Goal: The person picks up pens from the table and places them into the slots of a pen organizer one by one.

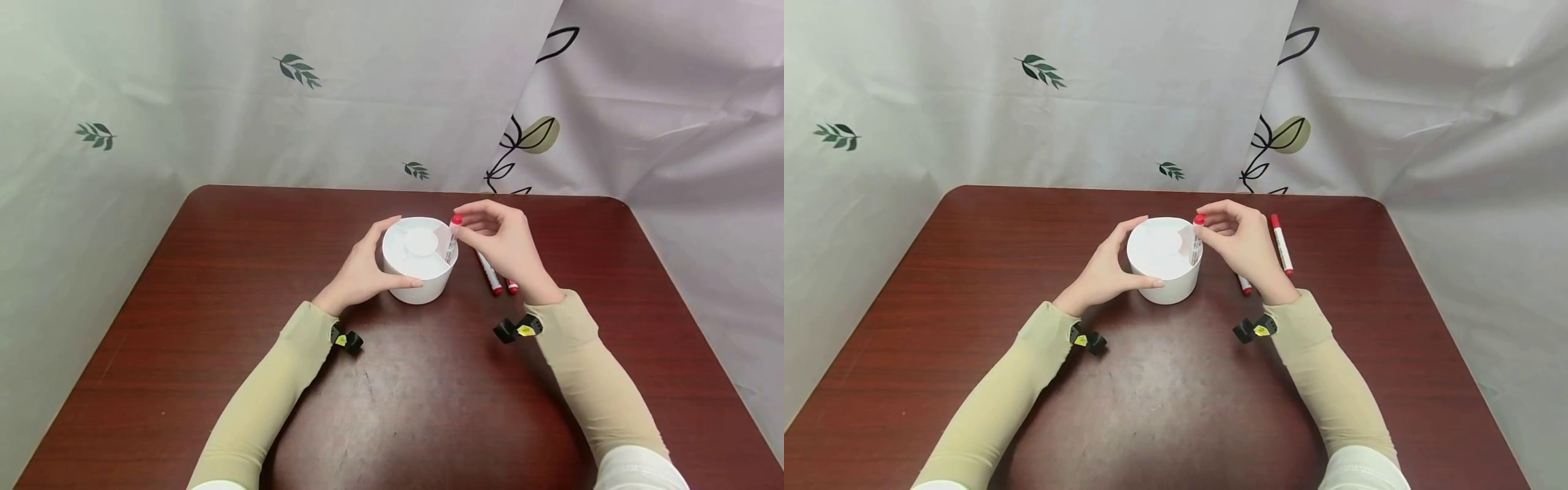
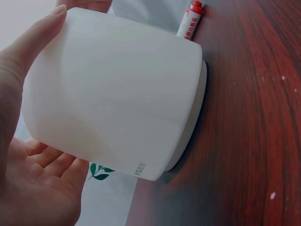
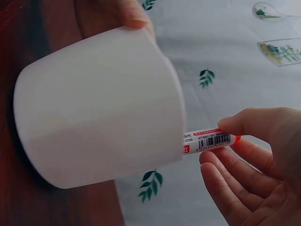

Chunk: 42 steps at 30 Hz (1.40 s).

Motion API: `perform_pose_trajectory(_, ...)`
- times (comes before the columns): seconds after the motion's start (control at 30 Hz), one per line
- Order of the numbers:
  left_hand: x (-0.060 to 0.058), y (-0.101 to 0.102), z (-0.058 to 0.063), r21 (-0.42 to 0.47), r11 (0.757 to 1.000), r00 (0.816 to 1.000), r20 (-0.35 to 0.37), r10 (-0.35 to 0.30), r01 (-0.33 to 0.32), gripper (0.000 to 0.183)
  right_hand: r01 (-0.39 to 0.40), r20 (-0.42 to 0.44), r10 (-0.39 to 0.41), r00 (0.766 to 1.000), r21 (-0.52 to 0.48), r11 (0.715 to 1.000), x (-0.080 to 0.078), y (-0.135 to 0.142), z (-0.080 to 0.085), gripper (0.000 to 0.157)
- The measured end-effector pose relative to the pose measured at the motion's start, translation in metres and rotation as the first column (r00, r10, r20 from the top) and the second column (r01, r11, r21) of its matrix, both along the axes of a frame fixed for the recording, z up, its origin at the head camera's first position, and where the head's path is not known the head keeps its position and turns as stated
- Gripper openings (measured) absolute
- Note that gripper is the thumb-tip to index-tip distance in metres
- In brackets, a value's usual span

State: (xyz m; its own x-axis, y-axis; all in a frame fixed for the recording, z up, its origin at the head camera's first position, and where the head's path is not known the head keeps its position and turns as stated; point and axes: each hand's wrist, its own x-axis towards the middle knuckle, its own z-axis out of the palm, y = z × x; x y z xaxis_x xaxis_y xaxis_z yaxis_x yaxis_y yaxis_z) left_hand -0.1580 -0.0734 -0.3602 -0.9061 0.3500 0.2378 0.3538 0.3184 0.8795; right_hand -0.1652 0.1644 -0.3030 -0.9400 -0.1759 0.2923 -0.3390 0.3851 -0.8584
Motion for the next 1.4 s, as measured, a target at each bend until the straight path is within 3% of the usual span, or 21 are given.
perform_pose_trajectory(0.37, 0.0, 0.0, 0.001, -0.007, 1.0, 1.0, 0.005, 0.006, -0.006, 0.098, 0.031, 0.024, -0.032, 0.999, 0.028, 0.999, -0.002, 0.001, -0.006, 0.026)
perform_pose_trajectory(0.63, 0.0, 0.0, 0.001, 0.002, 1.0, 1.0, 0.007, 0.011, -0.011, 0.099, 0.093, 0.051, -0.094, 0.994, 0.016, 0.996, 0.008, 0.015, -0.01, 0.028)
perform_pose_trajectory(0.9, -0.001, -0.005, 0.0, 0.01, 1.0, 0.997, -0.072, -0.01, 0.011, 0.121, 0.143, 0.026, -0.144, 0.989, 0.039, 0.989, 0.02, 0.042, -0.013, 0.031)
perform_pose_trajectory(1.0, -0.004, -0.005, -0.004, 0.033, 0.999, 0.995, -0.095, -0.019, 0.022, 0.119, 0.166, 0.019, -0.167, 0.986, 0.038, 0.985, 0.022, 0.05, -0.013, 0.031)
perform_pose_trajectory(1.23, -0.021, -0.003, -0.032, -0.033, 0.999, 0.997, -0.07, 0.031, -0.033, 0.114, 0.211, 0.033, -0.213, 0.976, 0.053, 0.976, 0.028, 0.061, -0.008, 0.035)
perform_pose_trajectory(1.4, -0.022, -0.001, -0.036, -0.036, 0.998, 0.998, -0.05, 0.041, -0.043, 0.114, 0.217, 0.025, -0.218, 0.976, 0.038, 0.975, 0.03, 0.067, -0.004, 0.036)
